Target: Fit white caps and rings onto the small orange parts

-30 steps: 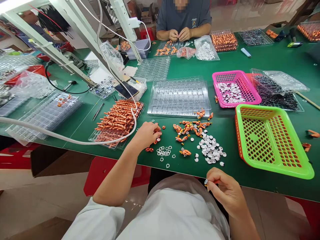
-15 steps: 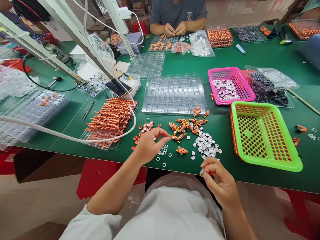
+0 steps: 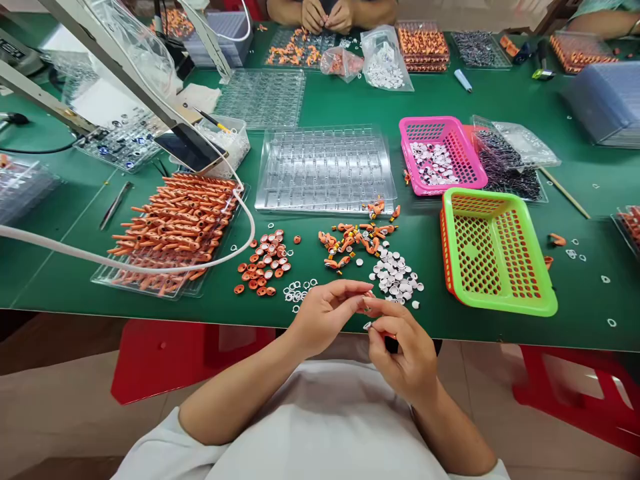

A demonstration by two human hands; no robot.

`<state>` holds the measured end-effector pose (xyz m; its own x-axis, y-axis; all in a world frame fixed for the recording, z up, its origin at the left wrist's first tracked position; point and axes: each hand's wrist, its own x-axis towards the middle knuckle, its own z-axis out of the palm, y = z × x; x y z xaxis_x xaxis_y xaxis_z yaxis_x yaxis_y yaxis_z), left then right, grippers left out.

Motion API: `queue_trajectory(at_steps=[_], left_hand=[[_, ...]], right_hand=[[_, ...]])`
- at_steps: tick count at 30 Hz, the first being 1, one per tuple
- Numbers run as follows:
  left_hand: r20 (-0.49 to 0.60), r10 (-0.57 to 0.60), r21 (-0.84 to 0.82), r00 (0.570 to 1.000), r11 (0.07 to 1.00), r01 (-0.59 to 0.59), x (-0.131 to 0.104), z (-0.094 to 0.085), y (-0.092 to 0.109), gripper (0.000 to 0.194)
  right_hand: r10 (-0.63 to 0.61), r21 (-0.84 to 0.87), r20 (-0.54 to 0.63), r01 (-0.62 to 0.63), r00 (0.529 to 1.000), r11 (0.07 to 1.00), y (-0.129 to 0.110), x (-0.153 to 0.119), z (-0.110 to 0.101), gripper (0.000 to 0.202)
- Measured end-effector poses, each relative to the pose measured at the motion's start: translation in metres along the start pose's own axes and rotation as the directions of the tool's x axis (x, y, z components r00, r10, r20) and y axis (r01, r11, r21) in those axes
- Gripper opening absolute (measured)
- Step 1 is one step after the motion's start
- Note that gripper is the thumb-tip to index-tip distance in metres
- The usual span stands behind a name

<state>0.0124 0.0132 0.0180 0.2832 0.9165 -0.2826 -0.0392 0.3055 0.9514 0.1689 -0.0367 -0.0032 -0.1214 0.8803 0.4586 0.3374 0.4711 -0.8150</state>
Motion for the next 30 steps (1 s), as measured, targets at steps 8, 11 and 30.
queue_trajectory(at_steps=[8,11,30], left_hand=[[0.125,-0.014,0.135,0.992,0.991,-0.003,0.000,-0.012,-0.006,0.028],[0.172,-0.073,0.043,0.982,0.997,0.066,0.001,-0.014,-0.007,0.024],[0.134,0.098,0.216,0.986,0.968,-0.125,-0.008,-0.010,-0.012,0.019]], right_hand=[[0.029,-0.029,0.055,-0.028,0.998,0.999,0.002,-0.001,-0.005,0.028],[0.179,0.079,0.106,-0.187,0.978,0.979,-0.001,0.001,-0.010,0.021],[0.410,0.284,0.057,-0.409,0.910,0.867,0.000,0.003,-0.024,0.013]])
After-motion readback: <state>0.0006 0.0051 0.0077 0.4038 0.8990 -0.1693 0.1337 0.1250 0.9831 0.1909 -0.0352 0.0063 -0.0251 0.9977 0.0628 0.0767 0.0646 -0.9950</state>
